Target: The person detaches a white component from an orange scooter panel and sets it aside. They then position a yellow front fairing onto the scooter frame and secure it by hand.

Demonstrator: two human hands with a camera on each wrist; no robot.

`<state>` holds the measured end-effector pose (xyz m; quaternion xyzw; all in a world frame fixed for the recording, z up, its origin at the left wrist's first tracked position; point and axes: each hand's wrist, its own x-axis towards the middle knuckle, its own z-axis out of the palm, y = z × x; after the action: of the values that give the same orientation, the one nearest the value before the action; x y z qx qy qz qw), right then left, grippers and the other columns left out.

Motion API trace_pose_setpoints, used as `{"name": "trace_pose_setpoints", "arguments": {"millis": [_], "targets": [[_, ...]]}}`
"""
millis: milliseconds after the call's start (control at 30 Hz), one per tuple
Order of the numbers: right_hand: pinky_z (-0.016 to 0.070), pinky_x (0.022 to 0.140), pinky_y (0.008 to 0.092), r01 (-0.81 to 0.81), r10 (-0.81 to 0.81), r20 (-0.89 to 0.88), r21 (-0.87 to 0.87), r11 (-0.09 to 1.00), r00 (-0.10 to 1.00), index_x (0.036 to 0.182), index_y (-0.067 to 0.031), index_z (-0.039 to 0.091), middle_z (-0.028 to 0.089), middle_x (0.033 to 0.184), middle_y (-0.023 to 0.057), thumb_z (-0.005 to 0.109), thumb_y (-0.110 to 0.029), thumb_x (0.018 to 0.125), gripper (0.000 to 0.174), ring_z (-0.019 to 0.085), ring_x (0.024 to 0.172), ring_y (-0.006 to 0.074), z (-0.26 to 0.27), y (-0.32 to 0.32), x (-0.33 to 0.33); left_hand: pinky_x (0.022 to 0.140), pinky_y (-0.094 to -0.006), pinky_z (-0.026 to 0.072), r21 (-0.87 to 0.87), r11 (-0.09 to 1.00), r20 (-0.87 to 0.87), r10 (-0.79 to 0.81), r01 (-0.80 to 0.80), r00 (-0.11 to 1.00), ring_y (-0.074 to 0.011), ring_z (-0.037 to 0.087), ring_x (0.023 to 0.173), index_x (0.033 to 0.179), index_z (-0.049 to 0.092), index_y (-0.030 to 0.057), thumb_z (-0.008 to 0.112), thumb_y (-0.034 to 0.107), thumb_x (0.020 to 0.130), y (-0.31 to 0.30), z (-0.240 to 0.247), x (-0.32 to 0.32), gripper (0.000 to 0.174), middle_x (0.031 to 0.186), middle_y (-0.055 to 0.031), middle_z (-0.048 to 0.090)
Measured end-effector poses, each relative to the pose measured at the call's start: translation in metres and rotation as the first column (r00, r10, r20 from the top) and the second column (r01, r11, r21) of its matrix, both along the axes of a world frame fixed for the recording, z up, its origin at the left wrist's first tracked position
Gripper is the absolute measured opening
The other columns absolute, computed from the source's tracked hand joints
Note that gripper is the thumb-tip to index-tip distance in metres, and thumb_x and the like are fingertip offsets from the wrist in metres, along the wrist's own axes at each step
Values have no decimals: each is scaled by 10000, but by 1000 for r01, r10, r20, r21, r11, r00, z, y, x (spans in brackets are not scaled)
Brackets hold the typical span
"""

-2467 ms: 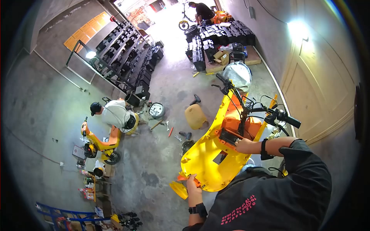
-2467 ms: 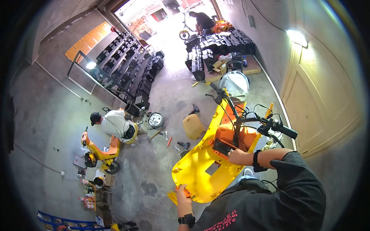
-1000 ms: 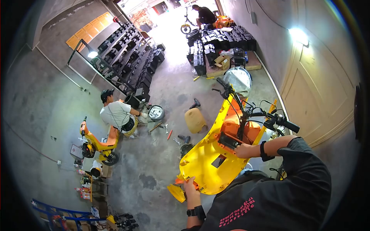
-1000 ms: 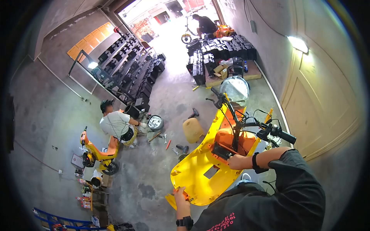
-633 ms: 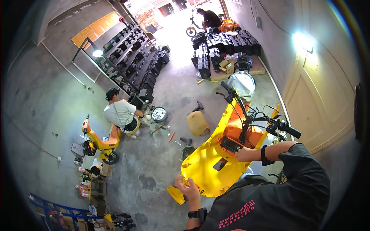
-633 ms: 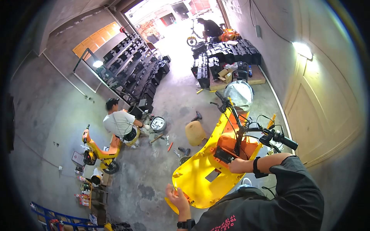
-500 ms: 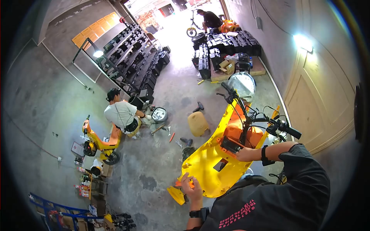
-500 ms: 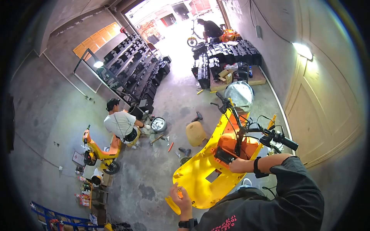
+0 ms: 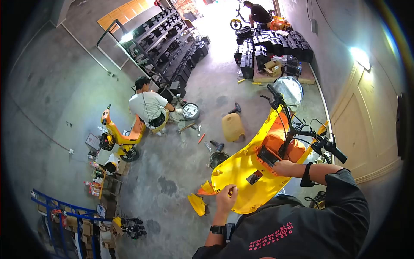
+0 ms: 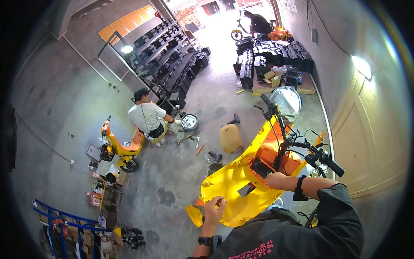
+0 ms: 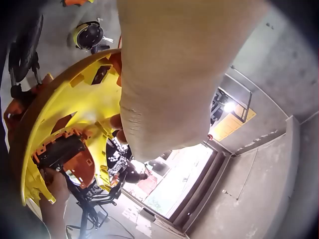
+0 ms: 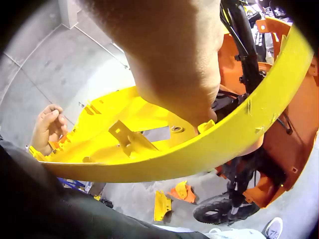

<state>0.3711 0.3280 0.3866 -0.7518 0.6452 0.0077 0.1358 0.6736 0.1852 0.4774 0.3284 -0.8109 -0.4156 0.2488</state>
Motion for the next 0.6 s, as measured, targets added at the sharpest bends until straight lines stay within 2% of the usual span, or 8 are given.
{"name": "trace_pose_setpoints", "arguments": {"millis": [100,167,233,300,367,400,467,600], "targets": [[506,699,410,269,-329,411,198,943,850,858,-12,668,665,851,178,583,-291,847,291,652,786,321,38,-25,31,655,-278,520,4,1000,-6,-30,30,1000,-191,663,724,987,643,13,667,127,830,0,3,-2,195,855,-118,681],[494,703,396,257,-316,682,190,948,660,914,-17,672,668,888,173,588,-367,873,362,643,793,325,49,-42,54,671,-285,518,-12,995,-53,-100,100,994,-195,660,754,1036,644,23,703,130,807,0,11,-5,260,892,-109,677],[487,715,376,221,-322,774,237,946,545,955,-18,672,667,870,171,593,-396,875,395,639,795,302,75,-57,83,683,-293,518,-35,989,-14,-142,142,990,-209,659,768,1050,646,28,714,131,797,0,19,-8,282,907,-112,675],[481,724,366,166,-410,744,383,909,527,978,-17,667,665,853,163,590,-397,887,399,631,796,281,100,-67,104,696,-302,517,-57,981,32,-184,186,982,-223,658,782,1064,649,33,725,132,787,0,19,-7,304,923,-115,672],[480,681,343,180,-354,785,305,935,508,971,-29,670,660,806,118,595,-398,885,386,613,727,236,94,-70,117,714,-321,517,-214,949,26,-232,232,972,-258,657,788,1065,652,26,729,129,776,-2,14,-5,317,921,-131,669],[475,648,326,181,-433,781,395,901,450,958,-39,675,647,777,94,593,-407,885,383,595,694,205,92,-71,120,714,-321,517,-210,947,32,-241,242,970,-258,657,788,1065,652,26,729,129,776,-2,14,-5,317,921,-131,669],[450,561,279,160,-580,733,563,811,355,920,-56,683,602,702,39,576,-416,892,377,543,609,126,108,-71,122,720,-327,517,-189,968,-17,-173,167,985,-275,659,791,1024,661,20,720,121,783,0,16,-5,267,900,-140,671],[447,548,261,117,-587,767,578,808,261,896,-41,679,594,685,32,550,-386,904,369,538,591,115,80,-68,116,666,-294,521,-201,974,-27,-111,103,993,-219,668,696,956,675,6,674,120,832,-1,-7,-1,169,803,-126,684]]}}
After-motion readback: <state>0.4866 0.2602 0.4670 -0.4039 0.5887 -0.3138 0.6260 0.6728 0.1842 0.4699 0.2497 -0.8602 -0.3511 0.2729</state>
